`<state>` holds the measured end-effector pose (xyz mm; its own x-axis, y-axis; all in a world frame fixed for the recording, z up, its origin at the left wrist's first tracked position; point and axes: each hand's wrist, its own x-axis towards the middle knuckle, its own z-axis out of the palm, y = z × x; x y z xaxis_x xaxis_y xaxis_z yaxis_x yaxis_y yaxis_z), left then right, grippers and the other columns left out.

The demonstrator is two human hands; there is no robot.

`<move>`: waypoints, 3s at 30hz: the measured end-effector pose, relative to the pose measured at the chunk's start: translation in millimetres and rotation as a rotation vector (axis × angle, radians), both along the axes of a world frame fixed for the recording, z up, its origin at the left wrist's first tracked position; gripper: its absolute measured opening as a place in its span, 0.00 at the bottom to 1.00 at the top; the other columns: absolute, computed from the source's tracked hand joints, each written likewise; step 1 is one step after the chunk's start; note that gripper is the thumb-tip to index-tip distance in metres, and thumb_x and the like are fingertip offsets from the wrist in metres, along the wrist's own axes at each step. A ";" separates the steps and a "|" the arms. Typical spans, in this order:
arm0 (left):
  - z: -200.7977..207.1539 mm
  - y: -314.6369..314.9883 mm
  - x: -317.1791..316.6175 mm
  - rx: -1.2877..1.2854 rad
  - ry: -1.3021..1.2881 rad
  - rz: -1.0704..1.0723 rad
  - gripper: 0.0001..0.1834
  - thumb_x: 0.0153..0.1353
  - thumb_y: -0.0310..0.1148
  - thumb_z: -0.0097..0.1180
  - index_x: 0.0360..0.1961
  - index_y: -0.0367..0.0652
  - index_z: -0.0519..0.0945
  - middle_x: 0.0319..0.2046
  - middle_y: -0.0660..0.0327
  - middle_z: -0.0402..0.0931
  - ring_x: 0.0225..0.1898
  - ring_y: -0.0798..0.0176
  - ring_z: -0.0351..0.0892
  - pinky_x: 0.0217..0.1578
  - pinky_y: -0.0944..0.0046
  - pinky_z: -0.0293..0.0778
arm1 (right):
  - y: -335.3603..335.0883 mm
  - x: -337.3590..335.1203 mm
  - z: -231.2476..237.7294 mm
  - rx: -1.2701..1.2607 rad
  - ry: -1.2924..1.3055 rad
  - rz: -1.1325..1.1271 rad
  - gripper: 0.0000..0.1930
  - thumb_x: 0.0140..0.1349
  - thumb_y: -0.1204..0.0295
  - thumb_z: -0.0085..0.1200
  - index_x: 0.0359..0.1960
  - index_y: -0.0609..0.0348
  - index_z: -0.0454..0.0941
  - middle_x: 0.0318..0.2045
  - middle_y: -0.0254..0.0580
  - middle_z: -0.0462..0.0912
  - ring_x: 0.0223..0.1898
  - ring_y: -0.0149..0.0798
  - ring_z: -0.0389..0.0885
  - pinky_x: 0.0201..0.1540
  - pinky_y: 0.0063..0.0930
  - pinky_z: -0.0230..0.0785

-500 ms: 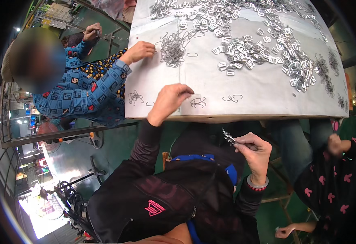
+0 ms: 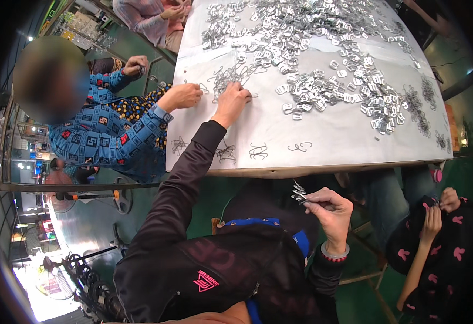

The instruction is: The person repeatedly picks small metal clips and wire loops from a table, threads the loops through the clips, and accumulates a chain of linked clips. They periodically lift the assembled chain and hang it on a nearby rack. Other workers perform the same task at the same table.

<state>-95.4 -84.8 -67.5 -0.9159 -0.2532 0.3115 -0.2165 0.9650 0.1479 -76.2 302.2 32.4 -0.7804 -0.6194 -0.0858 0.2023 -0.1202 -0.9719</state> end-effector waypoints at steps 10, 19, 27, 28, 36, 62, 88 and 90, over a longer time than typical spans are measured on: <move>26.5 97.6 37.5 0.663 0.218 -0.190 0.04 0.63 0.27 0.50 0.36 0.37 0.72 0.33 0.52 0.73 0.32 0.54 0.78 0.32 0.59 0.74 | 2.4 10.9 2.9 -0.026 0.036 -0.091 0.08 0.50 0.91 0.58 0.32 0.71 0.80 0.28 0.46 0.81 0.25 0.31 0.78 0.30 0.19 0.72; 104.4 199.1 80.0 0.972 0.286 -0.427 0.05 0.63 0.22 0.52 0.40 0.36 0.77 0.32 0.56 0.73 0.29 0.62 0.77 0.30 0.66 0.74 | -8.9 20.2 -3.5 0.062 -0.010 -0.267 0.06 0.53 0.87 0.59 0.33 0.70 0.80 0.29 0.42 0.82 0.26 0.28 0.79 0.31 0.18 0.73; 106.8 220.5 94.6 0.980 0.274 -0.463 0.06 0.58 0.25 0.59 0.36 0.38 0.78 0.44 0.56 0.73 0.47 0.56 0.71 0.47 0.61 0.69 | -14.0 23.6 -3.3 -0.065 0.002 -0.376 0.06 0.55 0.86 0.59 0.35 0.70 0.80 0.30 0.44 0.83 0.28 0.29 0.80 0.34 0.18 0.74; 105.0 221.4 94.1 0.972 0.278 -0.438 0.05 0.58 0.25 0.59 0.36 0.38 0.78 0.44 0.56 0.72 0.47 0.55 0.71 0.47 0.61 0.69 | -14.4 24.3 -2.7 -0.072 0.000 -0.387 0.06 0.55 0.86 0.58 0.35 0.70 0.80 0.30 0.44 0.83 0.28 0.29 0.80 0.34 0.18 0.74; 96.0 223.9 82.9 1.120 0.278 -0.478 0.06 0.60 0.25 0.57 0.38 0.38 0.76 0.46 0.55 0.71 0.47 0.57 0.71 0.47 0.62 0.69 | -21.4 22.5 1.7 -0.027 0.206 -0.339 0.08 0.54 0.92 0.53 0.34 0.70 0.77 0.37 0.42 0.79 0.35 0.30 0.79 0.38 0.21 0.75; 91.9 206.9 86.5 1.332 0.126 -0.437 0.04 0.64 0.21 0.52 0.39 0.34 0.75 0.34 0.56 0.80 0.36 0.65 0.80 0.41 0.67 0.74 | -79.3 -110.5 -64.1 0.072 0.178 -0.318 0.13 0.59 0.82 0.52 0.47 0.71 0.76 0.32 0.47 0.82 0.27 0.34 0.82 0.33 0.24 0.77; 31.7 31.1 42.9 0.323 0.198 0.070 0.08 0.52 0.26 0.60 0.34 0.46 0.84 0.33 0.58 0.77 0.37 0.53 0.77 0.38 0.58 0.73 | -26.8 -12.3 9.7 -0.156 0.094 -0.314 0.07 0.53 0.90 0.57 0.33 0.70 0.78 0.30 0.45 0.80 0.25 0.32 0.77 0.28 0.20 0.71; 20.9 -11.2 36.7 0.160 0.119 0.084 0.09 0.54 0.25 0.54 0.35 0.47 0.83 0.31 0.54 0.72 0.40 0.49 0.73 0.38 0.53 0.71 | -25.7 -13.1 12.9 -0.113 0.071 -0.324 0.07 0.52 0.91 0.56 0.32 0.71 0.79 0.30 0.46 0.80 0.25 0.32 0.78 0.28 0.21 0.71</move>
<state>-58.7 -96.0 -46.6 -0.8486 -0.3819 0.3661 -0.2669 0.9065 0.3270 -89.4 276.6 45.3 -0.9396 -0.3410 0.0307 0.0684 -0.2749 -0.9590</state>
